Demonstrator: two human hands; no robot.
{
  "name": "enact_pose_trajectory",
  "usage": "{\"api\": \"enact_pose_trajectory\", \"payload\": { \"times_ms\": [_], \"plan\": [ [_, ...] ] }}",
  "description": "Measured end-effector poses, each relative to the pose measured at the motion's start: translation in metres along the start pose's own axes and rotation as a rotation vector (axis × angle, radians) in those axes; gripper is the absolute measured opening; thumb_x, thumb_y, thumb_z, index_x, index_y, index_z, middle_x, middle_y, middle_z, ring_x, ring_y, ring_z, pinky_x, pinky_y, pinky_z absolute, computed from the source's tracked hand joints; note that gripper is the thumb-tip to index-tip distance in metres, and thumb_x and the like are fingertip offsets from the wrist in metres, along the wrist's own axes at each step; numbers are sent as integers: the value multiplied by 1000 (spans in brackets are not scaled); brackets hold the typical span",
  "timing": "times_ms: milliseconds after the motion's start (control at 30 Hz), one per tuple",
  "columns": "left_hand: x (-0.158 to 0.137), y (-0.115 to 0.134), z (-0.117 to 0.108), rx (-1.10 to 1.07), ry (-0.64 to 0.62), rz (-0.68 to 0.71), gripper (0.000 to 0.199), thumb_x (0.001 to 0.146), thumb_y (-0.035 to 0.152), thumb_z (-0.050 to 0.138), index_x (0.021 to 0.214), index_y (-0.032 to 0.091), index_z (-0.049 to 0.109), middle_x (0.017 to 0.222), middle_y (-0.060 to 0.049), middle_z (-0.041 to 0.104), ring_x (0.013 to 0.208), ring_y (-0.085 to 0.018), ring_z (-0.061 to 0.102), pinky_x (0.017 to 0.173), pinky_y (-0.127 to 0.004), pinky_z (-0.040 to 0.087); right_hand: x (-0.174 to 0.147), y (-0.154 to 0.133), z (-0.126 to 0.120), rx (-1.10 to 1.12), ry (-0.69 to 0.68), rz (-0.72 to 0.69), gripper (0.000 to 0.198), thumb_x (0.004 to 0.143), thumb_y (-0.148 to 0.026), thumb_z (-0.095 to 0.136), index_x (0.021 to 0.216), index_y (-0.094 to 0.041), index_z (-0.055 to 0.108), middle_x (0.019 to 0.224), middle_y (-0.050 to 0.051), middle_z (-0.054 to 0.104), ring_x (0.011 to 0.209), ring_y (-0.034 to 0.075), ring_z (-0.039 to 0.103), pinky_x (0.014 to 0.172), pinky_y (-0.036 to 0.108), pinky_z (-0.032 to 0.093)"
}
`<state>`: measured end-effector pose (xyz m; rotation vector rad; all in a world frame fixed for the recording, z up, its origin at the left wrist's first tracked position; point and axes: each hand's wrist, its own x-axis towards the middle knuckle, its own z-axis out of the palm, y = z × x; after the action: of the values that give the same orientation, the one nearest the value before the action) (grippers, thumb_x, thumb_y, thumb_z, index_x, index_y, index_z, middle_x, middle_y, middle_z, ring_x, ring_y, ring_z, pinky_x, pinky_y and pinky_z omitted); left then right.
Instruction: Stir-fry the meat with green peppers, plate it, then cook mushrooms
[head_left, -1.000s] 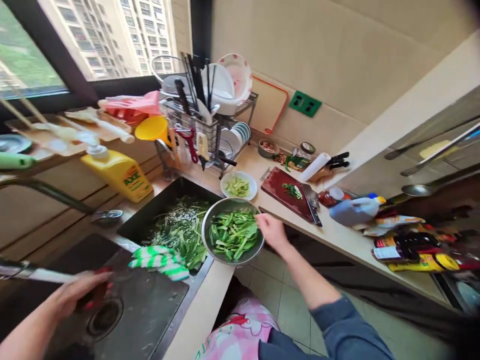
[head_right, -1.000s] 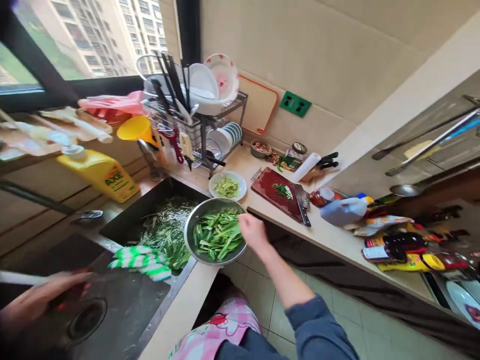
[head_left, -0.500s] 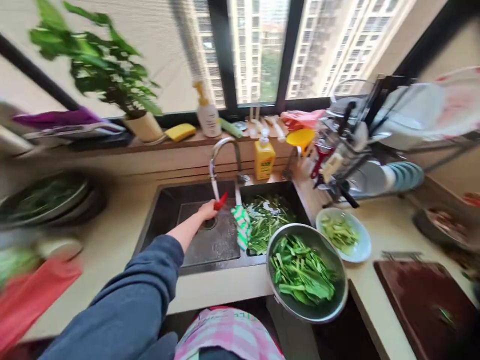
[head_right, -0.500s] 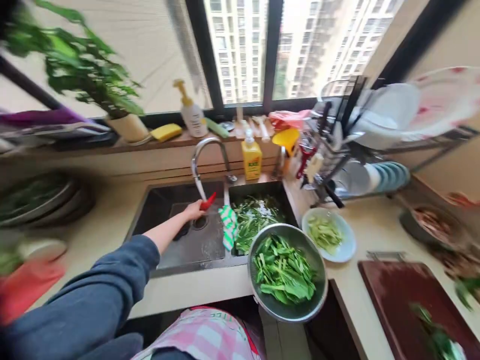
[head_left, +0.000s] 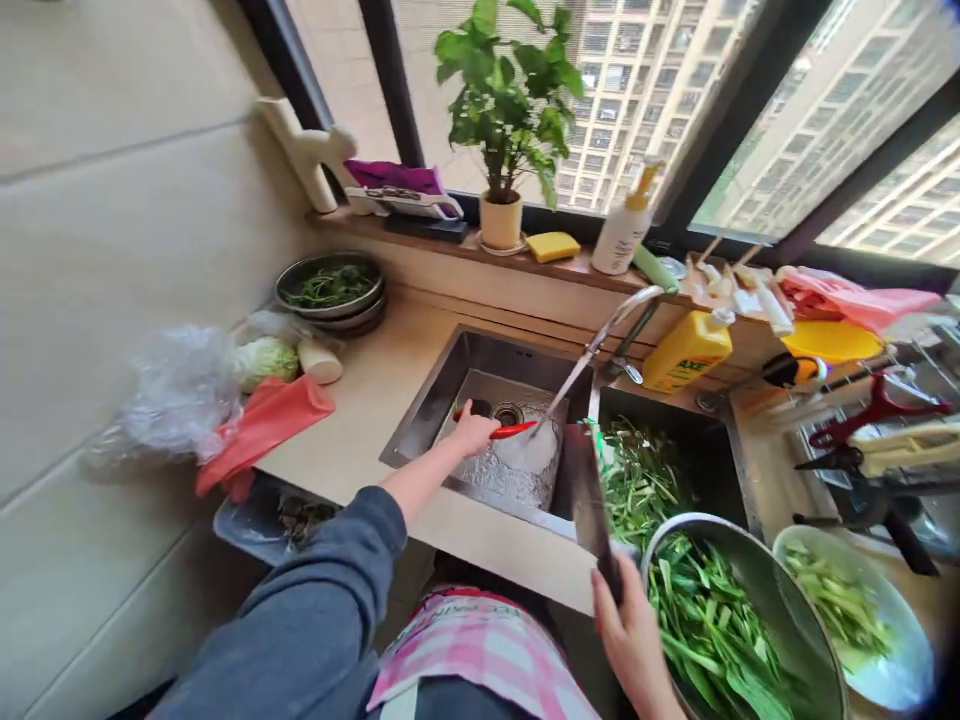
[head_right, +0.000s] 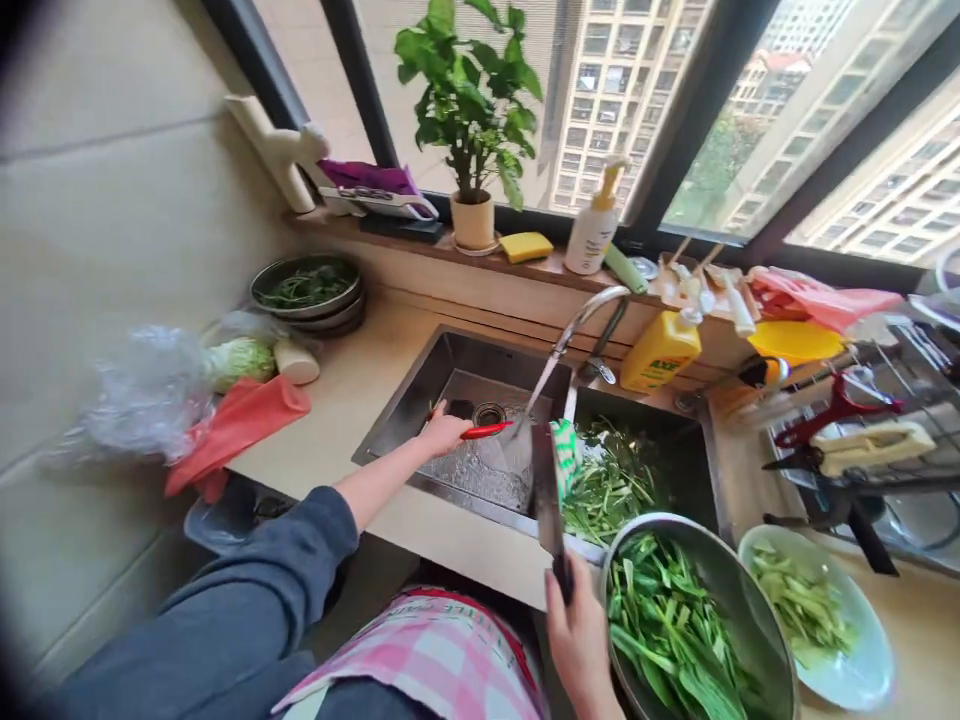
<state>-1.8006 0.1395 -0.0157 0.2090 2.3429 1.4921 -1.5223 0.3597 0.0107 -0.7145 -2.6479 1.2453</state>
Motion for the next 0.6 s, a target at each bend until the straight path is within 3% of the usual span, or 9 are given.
{"api": "enact_pose_trajectory", "payload": {
  "times_ms": [100,233,300,400,500,600],
  "plan": [
    [-19,-10,-24,-98,86,21,31,62,4,72,51,22,50,43,6,44,81,-19,61,109,-43,10,24,-39,44,29,-193,-84,36,79,-52,46,102,-26,59,68,5,62,59,24,62,50,34,50],
    [-82,-42,-93,-143,307,-44,26,63,12,75,54,23,54,43,5,44,82,-22,62,108,-49,13,37,-83,91,-17,-410,-185,38,79,-53,46,102,-24,56,64,4,61,54,22,60,47,32,47],
    [-130,-63,-134,-1,404,-80,20,63,17,77,59,23,58,48,4,51,83,-24,62,107,-51,12,36,-107,113,-34,-550,-278,37,81,-52,46,103,-23,54,64,3,61,54,21,60,46,30,46],
    [-209,-96,-182,473,461,-172,11,71,28,71,70,22,62,59,2,63,79,-23,63,106,-55,8,26,-146,150,-33,-826,-472,32,87,-47,42,103,-21,51,71,4,64,60,19,62,52,27,48],
    [-271,-125,-207,792,467,-304,13,78,35,64,76,22,64,63,1,67,71,-21,64,106,-57,5,10,-177,186,-45,-1038,-668,27,90,-41,38,103,-20,49,81,5,66,70,18,63,62,27,49],
    [-309,-149,-214,816,503,-379,13,80,36,62,77,23,65,63,0,67,68,-21,64,105,-58,4,-8,-190,217,-96,-1177,-771,23,91,-38,36,102,-20,47,80,5,66,69,18,64,62,27,48]
  ]
}}
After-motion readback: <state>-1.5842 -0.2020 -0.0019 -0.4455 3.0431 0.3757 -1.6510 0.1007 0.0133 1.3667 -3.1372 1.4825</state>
